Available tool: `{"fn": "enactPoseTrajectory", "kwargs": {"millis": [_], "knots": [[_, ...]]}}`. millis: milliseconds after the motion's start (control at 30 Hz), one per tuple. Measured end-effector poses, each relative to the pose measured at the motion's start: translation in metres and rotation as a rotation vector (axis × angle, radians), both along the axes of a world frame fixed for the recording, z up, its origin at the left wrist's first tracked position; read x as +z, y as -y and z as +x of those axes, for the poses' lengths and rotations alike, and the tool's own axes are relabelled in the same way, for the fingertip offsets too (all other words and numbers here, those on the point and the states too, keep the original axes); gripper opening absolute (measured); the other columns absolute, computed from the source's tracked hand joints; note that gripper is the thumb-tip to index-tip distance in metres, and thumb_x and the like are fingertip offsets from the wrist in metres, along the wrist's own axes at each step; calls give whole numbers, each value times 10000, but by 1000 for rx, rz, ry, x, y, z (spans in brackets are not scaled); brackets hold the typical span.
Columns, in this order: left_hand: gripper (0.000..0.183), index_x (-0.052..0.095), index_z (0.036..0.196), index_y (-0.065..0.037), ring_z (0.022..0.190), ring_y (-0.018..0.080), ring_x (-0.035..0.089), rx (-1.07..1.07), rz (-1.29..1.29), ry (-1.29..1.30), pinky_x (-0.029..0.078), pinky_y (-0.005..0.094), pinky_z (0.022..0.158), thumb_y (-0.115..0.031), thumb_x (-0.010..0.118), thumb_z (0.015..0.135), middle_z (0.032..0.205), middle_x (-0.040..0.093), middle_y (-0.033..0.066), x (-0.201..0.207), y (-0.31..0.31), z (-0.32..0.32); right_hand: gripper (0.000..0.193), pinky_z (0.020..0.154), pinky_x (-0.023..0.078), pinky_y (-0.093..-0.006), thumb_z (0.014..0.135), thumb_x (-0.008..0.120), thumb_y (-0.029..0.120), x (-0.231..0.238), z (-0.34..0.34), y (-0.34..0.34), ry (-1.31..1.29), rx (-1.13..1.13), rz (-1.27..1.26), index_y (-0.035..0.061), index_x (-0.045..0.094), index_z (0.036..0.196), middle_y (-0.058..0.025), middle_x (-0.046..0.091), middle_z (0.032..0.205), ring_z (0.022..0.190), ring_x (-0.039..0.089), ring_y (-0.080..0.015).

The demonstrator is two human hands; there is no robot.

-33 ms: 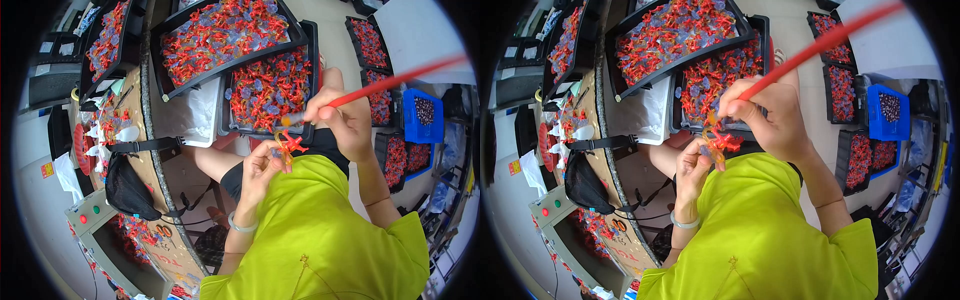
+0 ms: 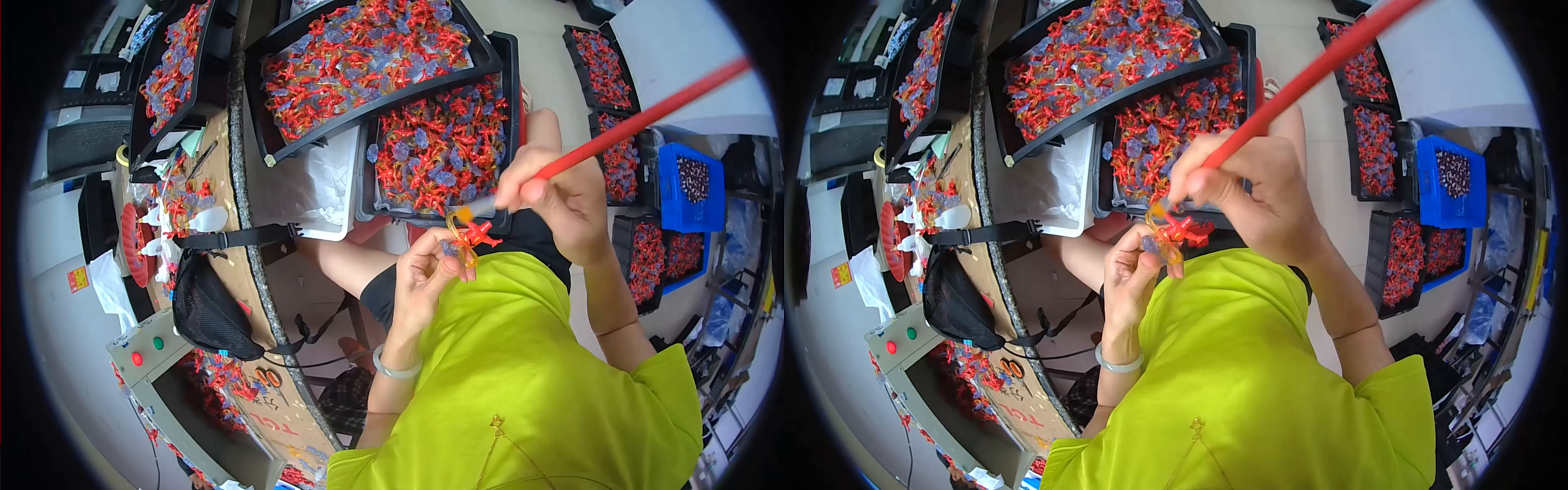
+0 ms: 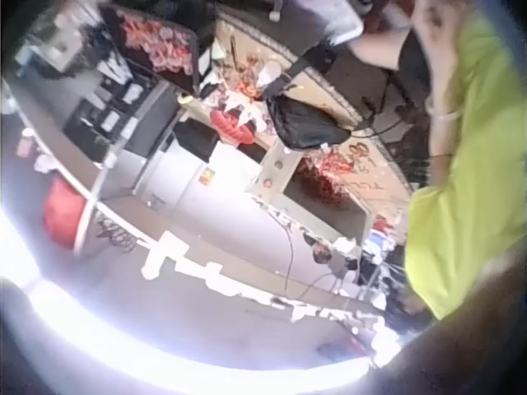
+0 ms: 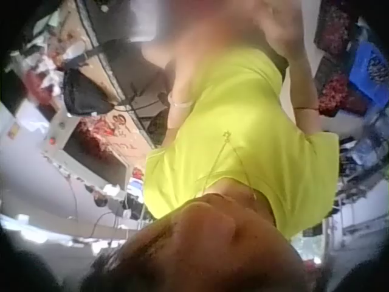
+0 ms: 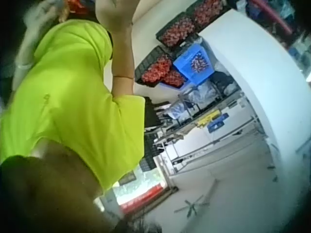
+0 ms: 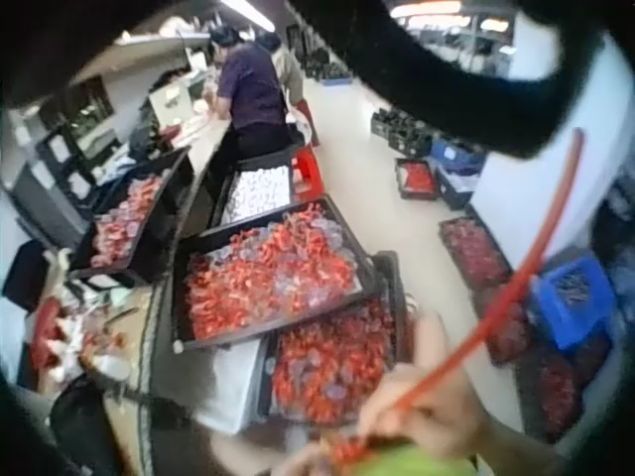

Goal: The person assembles toy figurines by taking parts from trays, applying adhesive with a brush and a squeeze bottle, attaching small components together by hand, and wiping the assembled pieces with a cloth.

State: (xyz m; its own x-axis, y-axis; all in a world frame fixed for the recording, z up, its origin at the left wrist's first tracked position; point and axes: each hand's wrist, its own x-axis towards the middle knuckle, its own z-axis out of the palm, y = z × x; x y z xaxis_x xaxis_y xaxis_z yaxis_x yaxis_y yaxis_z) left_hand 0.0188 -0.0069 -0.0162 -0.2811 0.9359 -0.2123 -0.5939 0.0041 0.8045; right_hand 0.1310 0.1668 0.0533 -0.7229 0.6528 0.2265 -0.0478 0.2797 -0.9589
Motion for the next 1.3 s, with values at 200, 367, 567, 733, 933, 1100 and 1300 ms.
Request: {"fn": "enactPoseTrajectory", "kwargs": {"millis": [200, 367, 567, 733, 933, 1100, 1300], "knots": [[335, 561, 1090, 3, 707, 133, 591, -38, -16, 73, 444, 241, 644, -277, 612, 915, 848, 623, 73, -6, -1, 5, 132, 658, 455, -317, 869, 599, 85, 1, 2, -7, 140, 35, 308, 2, 617, 768, -80, 642, 739, 681, 592, -218], [322, 562, 1096, 4, 700, 125, 586, -21, -49, 9, 449, 240, 655, -246, 630, 906, 845, 624, 66, -7, -4, 6, 192, 619, 438, -292, 906, 573, 122, -5, 3, -11, 94, 264, 156, -7, 609, 768, -72, 625, 707, 646, 585, -191], [359, 559, 1145, 17, 700, 120, 588, 21, -239, -331, 454, 229, 669, -122, 693, 843, 823, 630, 55, -23, -8, 5, 231, 608, 416, -219, 948, 527, 147, -11, 24, -18, 90, 123, -67, -5, 625, 805, -42, 605, 719, 629, 559, -100], [463, 586, 1167, 8, 744, 143, 603, 126, -226, -1302, 497, 241, 638, -13, 742, 732, 1035, 618, 131, -33, -58, -22, 267, 627, 423, -209, 978, 480, 164, -28, 40, -20, 28, -18, -269, -9, 628, 838, -40, 598, 742, 645, 544, -80], [268, 643, 1037, 10, 721, 244, 609, 316, -179, -1320, 499, 330, 650, -14, 668, 771, 965, 623, 165, -35, -117, -74, 314, 601, 400, -206, 999, 448, 200, -46, 79, -29, -29, -220, -279, -19, 615, 848, -40, 580, 751, 639, 513, -73], [184, 654, 951, -11, 864, 356, 595, 478, -208, -1784, 465, 439, 788, -31, 653, 768, 919, 616, 198, -66, -192, -191, 353, 576, 378, -201, 1007, 430, 235, -50, 100, -31, -25, -354, -338, -9, 610, 827, -32, 557, 701, 612, 512, -70], [265, 642, 996, -26, 988, 368, 591, 130, -542, -1774, 480, 438, 862, -69, 689, 738, 1067, 620, 201, -116, -233, -273, 362, 561, 378, -200, 1003, 439, 247, -47, 111, -27, -39, -442, -366, -9, 603, 806, -25, 541, 672, 590, 511, -71]]}}
